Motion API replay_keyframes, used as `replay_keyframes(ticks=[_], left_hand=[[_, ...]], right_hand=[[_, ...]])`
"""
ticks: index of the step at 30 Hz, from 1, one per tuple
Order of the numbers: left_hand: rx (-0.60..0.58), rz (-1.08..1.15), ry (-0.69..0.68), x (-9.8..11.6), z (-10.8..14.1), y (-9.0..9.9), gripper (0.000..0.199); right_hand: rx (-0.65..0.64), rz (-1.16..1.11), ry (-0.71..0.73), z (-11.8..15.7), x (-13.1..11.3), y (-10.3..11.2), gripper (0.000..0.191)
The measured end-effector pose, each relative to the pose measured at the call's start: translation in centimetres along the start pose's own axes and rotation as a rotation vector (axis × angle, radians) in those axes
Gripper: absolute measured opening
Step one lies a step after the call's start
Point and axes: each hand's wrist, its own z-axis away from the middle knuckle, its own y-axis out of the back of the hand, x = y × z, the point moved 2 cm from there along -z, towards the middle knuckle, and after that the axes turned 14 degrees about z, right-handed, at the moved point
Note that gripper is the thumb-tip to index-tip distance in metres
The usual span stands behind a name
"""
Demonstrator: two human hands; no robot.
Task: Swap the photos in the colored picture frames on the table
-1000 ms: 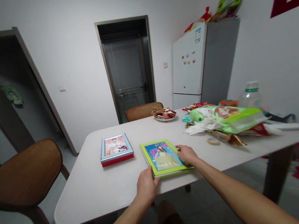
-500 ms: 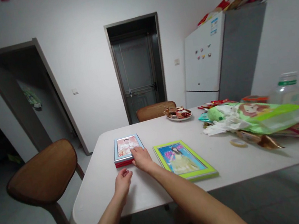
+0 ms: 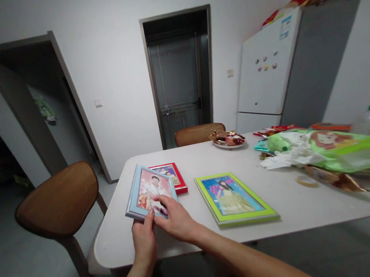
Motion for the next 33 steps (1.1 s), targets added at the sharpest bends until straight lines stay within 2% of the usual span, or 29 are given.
replay_keyframes(ticks=[2,4,6,9,12,16,20,23,26,29,33], left_hand=[[-0.133,-0.151,-0.131,1.6,1.8,-0.4,0.035],[-0.341,-0.351,-0.284,2.7,3.7,-1.0,0.038],[-0.566,-0.545,-0.415,3.1,5.5,-1.3,0.043],[-0.817,-0.789,-0.547,2.6,7.6,-1.3,0.046],[-0.932,-0.993,-0.558,1.5,8.8,-1.1,0.043],[-0.991,-1.180,-0.497,0.0,9.6,-0.8,0.040],[-1.002,-1.261,-0.420,-0.6,9.3,-0.2,0.043],[-0.953,-1.348,-0.329,0.0,8.3,0.8,0.050],[-0.889,-1.421,-0.224,1.1,7.3,1.6,0.054],[-0.883,-1.415,-0.176,1.9,6.9,1.7,0.048],[-0.872,-1.379,-0.167,1.7,6.9,1.9,0.033]], right_hand=[[0.029,-0.339,-0.159,0.4,-0.8,1.4,0.039],[0.056,-0.649,-0.297,0.9,-1.2,2.6,0.042],[0.059,-0.852,-0.394,1.8,-1.0,3.5,0.044],[0.017,-0.934,-0.518,3.9,0.3,4.0,0.042],[-0.074,-0.898,-0.600,5.9,2.2,3.7,0.036],[-0.168,-0.788,-0.557,6.7,4.3,3.2,0.040],[-0.160,-0.450,-0.487,6.0,6.4,2.7,0.047],[-0.125,-0.080,-0.435,5.5,7.7,2.8,0.045],[-0.164,0.206,-0.372,5.3,8.3,2.9,0.038],[-0.197,0.395,-0.320,5.2,8.3,3.0,0.034],[-0.208,0.601,-0.247,4.6,8.1,3.0,0.031]])
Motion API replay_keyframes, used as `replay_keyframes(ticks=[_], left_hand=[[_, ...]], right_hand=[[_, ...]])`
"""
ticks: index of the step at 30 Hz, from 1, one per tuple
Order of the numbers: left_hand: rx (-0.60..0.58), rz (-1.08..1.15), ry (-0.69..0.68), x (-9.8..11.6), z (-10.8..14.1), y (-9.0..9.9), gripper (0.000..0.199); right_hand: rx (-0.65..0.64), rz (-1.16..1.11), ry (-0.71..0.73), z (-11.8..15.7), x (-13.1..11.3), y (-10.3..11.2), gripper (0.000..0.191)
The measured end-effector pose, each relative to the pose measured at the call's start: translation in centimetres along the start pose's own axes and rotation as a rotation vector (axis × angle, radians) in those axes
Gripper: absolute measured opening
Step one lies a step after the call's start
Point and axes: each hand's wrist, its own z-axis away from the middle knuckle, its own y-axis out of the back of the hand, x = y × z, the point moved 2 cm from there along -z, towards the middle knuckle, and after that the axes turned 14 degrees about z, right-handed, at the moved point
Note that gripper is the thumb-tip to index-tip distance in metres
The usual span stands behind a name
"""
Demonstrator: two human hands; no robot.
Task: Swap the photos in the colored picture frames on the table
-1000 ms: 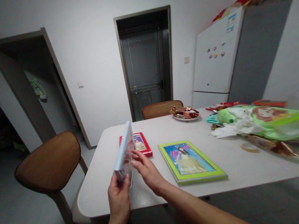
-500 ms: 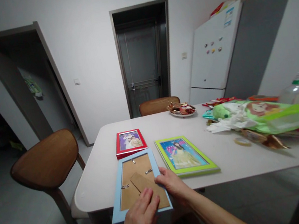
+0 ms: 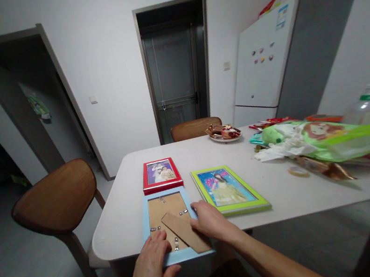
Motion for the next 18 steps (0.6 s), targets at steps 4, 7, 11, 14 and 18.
replay_keyframes(ticks=[4,7,11,14,18], left_hand=[[0.013,0.025,-0.017,-0.5,0.1,-0.5,0.032],[0.019,0.043,-0.034,-0.8,0.1,-0.6,0.032],[0.027,0.052,-0.047,-0.8,0.0,-0.5,0.033],[0.031,0.046,-0.046,-0.9,0.0,-0.5,0.036],[0.061,0.046,-0.061,-1.3,0.0,-0.7,0.041]], right_hand=[[0.057,0.072,0.109,-0.8,-0.8,0.2,0.030],[0.050,0.097,0.126,-1.6,-1.2,0.0,0.024],[0.074,0.133,0.091,-2.1,-1.5,-0.4,0.023],[0.090,0.173,0.064,-2.1,-1.6,-0.6,0.024],[0.105,0.207,0.070,-1.5,-1.7,-0.3,0.025]])
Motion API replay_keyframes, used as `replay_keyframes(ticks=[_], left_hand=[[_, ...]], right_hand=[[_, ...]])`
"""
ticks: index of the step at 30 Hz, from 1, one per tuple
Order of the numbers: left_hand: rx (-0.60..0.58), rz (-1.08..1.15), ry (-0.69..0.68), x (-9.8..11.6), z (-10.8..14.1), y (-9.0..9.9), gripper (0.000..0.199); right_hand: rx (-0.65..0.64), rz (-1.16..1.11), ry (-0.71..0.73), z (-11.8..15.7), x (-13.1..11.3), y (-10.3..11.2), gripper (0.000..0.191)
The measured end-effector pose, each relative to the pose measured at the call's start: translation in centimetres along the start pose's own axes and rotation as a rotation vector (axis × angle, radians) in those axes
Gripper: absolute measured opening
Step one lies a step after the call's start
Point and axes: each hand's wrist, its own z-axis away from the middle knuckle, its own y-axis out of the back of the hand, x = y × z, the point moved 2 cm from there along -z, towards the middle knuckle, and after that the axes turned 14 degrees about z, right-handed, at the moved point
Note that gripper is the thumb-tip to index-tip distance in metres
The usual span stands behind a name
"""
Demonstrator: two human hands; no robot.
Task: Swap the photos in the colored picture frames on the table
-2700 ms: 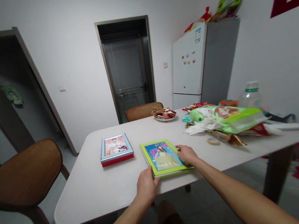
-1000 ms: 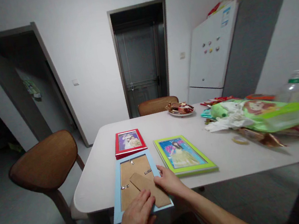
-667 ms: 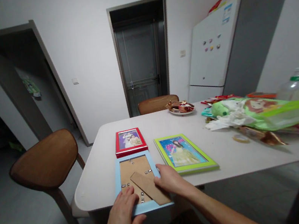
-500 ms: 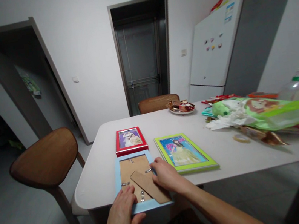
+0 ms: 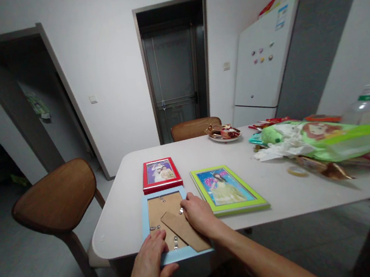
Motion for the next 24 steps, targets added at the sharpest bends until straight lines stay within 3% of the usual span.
replay_keyframes(ticks=[4,9,13,18,24], left_hand=[[-0.001,0.001,-0.014,-0.1,0.1,-0.1,0.037],[0.002,0.010,0.001,0.1,0.0,0.0,0.030],[0.014,0.030,0.001,0.0,-0.1,0.1,0.030],[0.029,0.045,0.000,-0.4,-0.1,-0.1,0.041],[0.101,0.120,-0.033,-0.7,0.4,-0.2,0.029]], right_hand=[[0.072,-0.116,0.166,1.4,-0.6,1.0,0.024],[-0.046,-0.301,0.462,3.0,-2.0,2.3,0.018],[-0.077,-0.342,0.451,3.0,-2.7,2.1,0.015],[0.012,-0.337,0.405,2.8,-3.2,1.4,0.010],[0.029,-0.378,0.337,1.6,-3.8,1.6,0.019]])
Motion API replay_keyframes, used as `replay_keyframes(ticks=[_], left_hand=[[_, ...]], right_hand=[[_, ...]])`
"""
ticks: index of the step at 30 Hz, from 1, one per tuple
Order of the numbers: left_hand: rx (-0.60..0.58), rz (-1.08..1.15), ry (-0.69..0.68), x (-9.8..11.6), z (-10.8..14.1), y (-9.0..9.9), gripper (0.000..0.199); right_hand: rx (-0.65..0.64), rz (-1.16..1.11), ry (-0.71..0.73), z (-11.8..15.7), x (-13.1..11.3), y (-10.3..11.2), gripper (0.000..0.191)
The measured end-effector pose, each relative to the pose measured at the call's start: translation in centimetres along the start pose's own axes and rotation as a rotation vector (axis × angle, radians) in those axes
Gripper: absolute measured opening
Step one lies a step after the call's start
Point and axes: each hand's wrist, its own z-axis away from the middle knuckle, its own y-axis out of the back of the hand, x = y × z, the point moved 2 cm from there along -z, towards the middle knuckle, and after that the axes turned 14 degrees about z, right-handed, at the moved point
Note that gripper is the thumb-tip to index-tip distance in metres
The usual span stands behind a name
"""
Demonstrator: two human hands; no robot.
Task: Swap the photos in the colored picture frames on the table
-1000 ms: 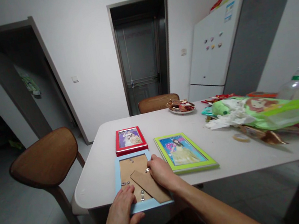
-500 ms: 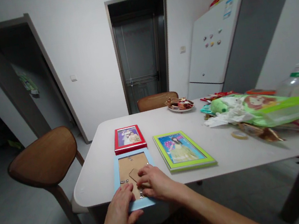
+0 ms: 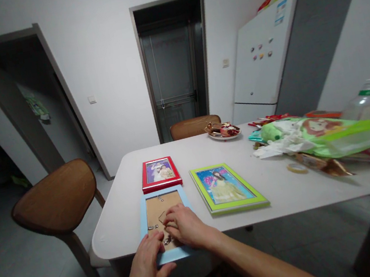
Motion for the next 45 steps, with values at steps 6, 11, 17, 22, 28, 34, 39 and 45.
replay_keyframes(ticks=[6,11,17,22,28,34,39,45], left_hand=[[0.049,0.051,0.010,0.9,0.3,0.5,0.022],[0.065,0.062,0.057,0.9,0.0,0.6,0.020],[0.066,0.086,0.078,0.6,-0.5,0.3,0.021],[0.065,0.100,0.059,0.7,-0.3,0.1,0.023],[0.060,0.119,0.026,0.3,-0.5,-0.1,0.024],[0.052,0.114,0.018,0.2,-0.7,0.0,0.026],[0.040,0.120,0.020,0.4,-0.6,0.1,0.026],[0.041,0.184,0.034,0.7,-0.6,0.1,0.026]], right_hand=[[-0.029,0.056,-0.046,-3.6,-1.7,-1.7,0.017],[-0.019,0.073,-0.057,-4.4,-2.3,-2.9,0.016],[0.026,0.135,-0.119,-4.5,-1.5,-4.2,0.018],[0.043,0.136,-0.174,-5.3,0.0,-3.8,0.021],[0.027,0.226,-0.392,-6.6,3.3,-3.1,0.031],[0.011,0.257,-0.400,-6.7,3.5,-3.3,0.028],[0.049,0.257,-0.313,-4.6,2.4,-1.2,0.032],[-0.124,0.189,-0.222,-0.5,1.8,0.4,0.031]])
